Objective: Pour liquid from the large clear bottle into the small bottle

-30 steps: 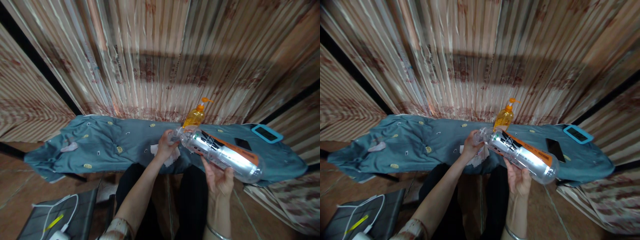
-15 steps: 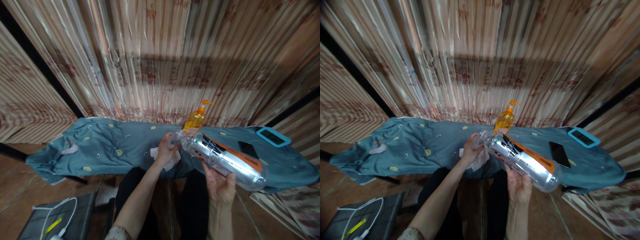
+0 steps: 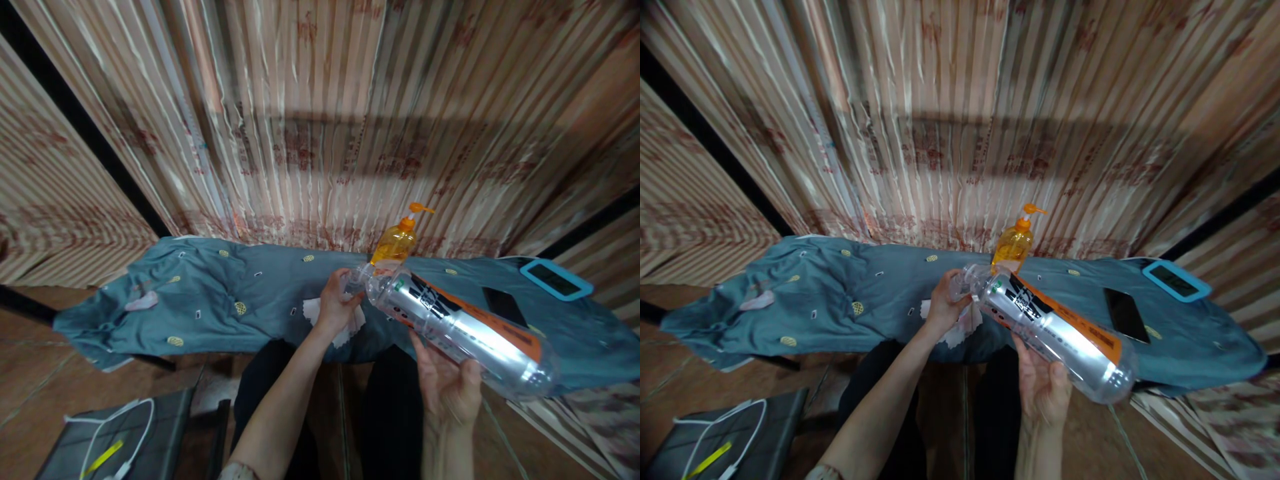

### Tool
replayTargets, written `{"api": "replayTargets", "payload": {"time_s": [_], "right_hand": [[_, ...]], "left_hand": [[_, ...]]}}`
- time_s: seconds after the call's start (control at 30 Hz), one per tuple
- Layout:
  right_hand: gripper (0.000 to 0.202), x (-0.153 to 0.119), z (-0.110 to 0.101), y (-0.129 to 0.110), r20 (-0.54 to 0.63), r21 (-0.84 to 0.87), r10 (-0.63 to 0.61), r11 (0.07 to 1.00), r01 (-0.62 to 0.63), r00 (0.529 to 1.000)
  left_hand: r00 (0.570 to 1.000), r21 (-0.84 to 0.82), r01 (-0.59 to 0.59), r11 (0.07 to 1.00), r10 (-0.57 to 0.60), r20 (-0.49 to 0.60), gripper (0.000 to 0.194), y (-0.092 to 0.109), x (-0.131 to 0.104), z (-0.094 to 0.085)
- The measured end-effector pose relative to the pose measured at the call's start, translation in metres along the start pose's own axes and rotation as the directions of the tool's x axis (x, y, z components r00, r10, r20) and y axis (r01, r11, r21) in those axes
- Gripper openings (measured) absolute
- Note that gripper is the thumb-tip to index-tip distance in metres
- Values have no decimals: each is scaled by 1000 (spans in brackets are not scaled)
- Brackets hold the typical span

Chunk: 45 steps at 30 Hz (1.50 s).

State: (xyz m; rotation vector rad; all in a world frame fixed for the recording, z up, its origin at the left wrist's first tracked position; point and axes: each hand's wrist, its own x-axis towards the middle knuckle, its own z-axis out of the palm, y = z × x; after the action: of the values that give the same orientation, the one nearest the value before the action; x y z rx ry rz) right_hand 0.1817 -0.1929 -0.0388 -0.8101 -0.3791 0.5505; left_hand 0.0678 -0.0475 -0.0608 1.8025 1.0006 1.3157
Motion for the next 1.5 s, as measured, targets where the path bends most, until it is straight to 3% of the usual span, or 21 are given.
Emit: {"api": "replayTargets", "payload": {"time_s": [0.47,1.5], "right_hand": [[70,-1,0,0,17,-21,-10,1000,11,1000],[60,-2,0,0,0,-25,-2,1000,2,1000]], "left_hand": [[1000,-12,1,1000,-1,0,43,2,-1,-2],[1000,-27,9,1000,-9,-1,43,-1,-1,0]]}}
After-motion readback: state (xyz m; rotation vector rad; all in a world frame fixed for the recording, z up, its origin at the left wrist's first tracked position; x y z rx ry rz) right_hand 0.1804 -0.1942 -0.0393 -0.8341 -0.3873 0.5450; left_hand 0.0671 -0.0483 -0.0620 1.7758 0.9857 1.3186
